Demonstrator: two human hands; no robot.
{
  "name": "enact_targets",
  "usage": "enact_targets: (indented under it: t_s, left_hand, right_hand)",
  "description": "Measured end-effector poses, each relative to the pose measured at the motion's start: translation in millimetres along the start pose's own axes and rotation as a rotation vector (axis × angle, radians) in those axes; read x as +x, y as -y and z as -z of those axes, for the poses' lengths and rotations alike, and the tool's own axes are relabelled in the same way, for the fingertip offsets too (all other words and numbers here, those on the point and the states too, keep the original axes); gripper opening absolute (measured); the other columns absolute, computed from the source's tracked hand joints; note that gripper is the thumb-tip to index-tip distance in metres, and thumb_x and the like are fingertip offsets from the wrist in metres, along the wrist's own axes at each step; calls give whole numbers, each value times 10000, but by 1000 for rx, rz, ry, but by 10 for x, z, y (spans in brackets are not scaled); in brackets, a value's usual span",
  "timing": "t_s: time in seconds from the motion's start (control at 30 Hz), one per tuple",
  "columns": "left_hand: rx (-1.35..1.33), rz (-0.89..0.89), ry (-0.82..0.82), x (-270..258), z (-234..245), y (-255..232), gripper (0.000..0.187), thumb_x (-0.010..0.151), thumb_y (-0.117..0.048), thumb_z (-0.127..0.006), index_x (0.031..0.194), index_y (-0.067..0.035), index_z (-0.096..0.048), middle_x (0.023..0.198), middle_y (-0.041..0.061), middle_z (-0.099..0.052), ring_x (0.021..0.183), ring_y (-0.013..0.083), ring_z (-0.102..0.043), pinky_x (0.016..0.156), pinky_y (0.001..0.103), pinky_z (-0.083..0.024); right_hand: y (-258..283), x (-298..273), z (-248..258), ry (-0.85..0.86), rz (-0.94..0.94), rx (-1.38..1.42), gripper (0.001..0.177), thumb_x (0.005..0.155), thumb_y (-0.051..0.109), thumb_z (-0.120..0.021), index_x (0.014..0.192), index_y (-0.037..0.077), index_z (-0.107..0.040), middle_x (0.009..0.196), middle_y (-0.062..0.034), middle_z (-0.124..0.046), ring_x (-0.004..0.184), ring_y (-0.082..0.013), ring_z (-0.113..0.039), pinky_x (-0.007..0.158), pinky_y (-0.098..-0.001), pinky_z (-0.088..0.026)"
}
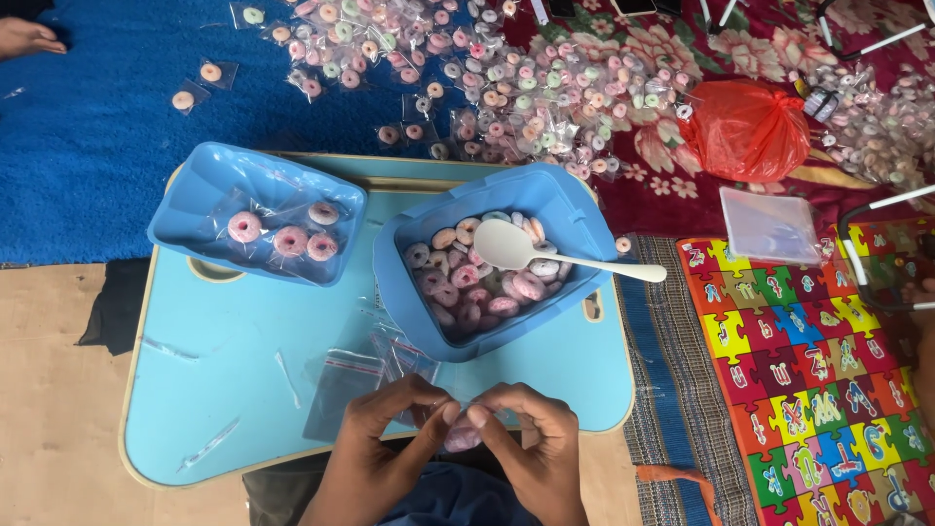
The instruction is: Packaging small donut-shaped items into individual plastic bags using hands and a spoon.
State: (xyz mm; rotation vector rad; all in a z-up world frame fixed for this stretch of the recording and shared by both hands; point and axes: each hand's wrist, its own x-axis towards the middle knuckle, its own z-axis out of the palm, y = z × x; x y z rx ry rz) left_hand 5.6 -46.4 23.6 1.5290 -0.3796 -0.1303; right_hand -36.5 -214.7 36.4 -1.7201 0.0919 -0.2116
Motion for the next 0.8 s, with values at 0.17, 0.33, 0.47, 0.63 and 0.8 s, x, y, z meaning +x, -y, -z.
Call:
enact_targets:
  t_s: [0.17,0.33,0.47,0.63,0.8]
  left_hand:
    - [-8,91,30,20,8,-48,182,950,-234,-694,892,-82,-776,779,16,-754,696,122,-668,614,286,-526]
    - [3,99,21,20,1,-10,185,949,-241,-693,911,-85,-784,781,12,-748,690,121,-649,616,292,-514]
    - [-13,66,18,15,-2,20,186,959,-224,-690,859,-77,-747,728,16,-697,656,124,-598,609,301,-475]
    - [0,63,23,29,-2,-6,251,971,-240,-670,792,-73,-726,695,14,-674,636,117,-603,591,295,-471]
    - [-6,63,23,26,-2,14,251,974,-240,-664,800,-72,-732,702,9,-676,644,111,-607,593,289,-482]
  right_hand:
    - [-102,-27,20,-69,-37,-64,116,873,139,-774,907,30,-797,855,-101,-838,785,-189,-800,696,-287,-623]
    - [-72,-9,1,-53,-91,15,158,900,166,-744,938,16,-774,812,-137,-828,668,-276,-873,602,-284,-640]
    - [-86,-3,-4,-69,-163,70,202,894,155,-737,886,-45,-764,740,-157,-794,618,-326,-875,535,-317,-672]
    - [-36,19,-18,-64,-180,15,198,887,182,-734,837,-7,-765,663,-136,-801,574,-265,-858,524,-311,-662]
    - [-23,33,-27,-53,-143,27,182,895,159,-729,832,-10,-753,676,-132,-783,568,-276,-855,519,-315,-660]
